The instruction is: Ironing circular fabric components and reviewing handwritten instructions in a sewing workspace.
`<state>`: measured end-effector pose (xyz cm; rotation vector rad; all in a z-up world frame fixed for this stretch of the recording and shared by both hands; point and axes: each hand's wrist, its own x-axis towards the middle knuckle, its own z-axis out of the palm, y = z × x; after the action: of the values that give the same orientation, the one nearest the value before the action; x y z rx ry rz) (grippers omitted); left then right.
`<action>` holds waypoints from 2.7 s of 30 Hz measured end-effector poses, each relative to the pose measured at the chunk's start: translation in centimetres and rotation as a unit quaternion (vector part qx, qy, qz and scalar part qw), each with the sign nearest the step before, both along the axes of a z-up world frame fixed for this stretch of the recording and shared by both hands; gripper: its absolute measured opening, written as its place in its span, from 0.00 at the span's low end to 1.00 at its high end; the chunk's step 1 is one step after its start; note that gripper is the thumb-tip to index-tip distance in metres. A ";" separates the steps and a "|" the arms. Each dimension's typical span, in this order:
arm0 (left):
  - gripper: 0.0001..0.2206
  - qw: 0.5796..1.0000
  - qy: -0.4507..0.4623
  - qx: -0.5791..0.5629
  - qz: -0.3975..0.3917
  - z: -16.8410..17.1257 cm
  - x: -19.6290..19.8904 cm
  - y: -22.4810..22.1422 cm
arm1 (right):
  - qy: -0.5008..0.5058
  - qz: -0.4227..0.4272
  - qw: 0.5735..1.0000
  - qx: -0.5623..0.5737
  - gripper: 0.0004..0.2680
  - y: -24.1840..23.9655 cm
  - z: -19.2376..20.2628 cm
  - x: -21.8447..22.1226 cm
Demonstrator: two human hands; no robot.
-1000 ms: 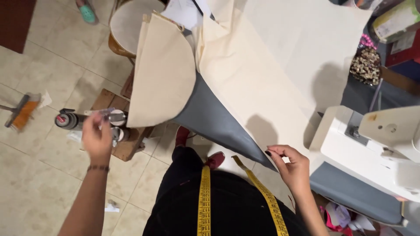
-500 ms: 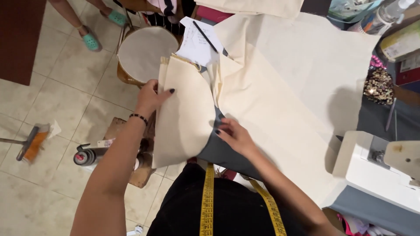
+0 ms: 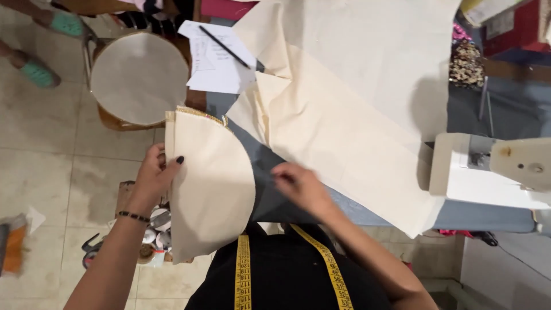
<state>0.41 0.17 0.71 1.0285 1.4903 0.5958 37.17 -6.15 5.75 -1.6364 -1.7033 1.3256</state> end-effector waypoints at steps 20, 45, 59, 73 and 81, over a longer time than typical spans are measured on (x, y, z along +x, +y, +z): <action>0.14 0.790 0.341 0.468 -0.202 1.2 22.4 12.1 | -0.390 -0.037 0.914 -0.105 0.27 4.8 0.6 31.0; 0.04 0.538 0.362 0.542 -0.535 5.2 29.9 13.2 | -0.312 0.151 0.920 0.182 0.10 -7.4 10.2 24.4; 0.20 0.662 0.496 0.048 -0.560 28.1 18.5 11.8 | -0.392 0.014 0.915 -0.089 0.14 -6.4 22.6 27.5; 0.24 0.719 0.441 0.048 -0.535 6.8 15.0 25.9 | -0.421 0.083 0.876 -0.218 0.24 5.6 2.2 32.5; 0.21 0.751 0.430 0.092 -0.493 5.6 16.6 25.4 | -0.468 0.007 0.861 -0.199 0.27 6.3 -4.1 35.4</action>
<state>16.99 25.55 6.34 2.2023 1.3291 -0.6119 72.60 0.18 1.68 -2.8372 -1.9845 0.9561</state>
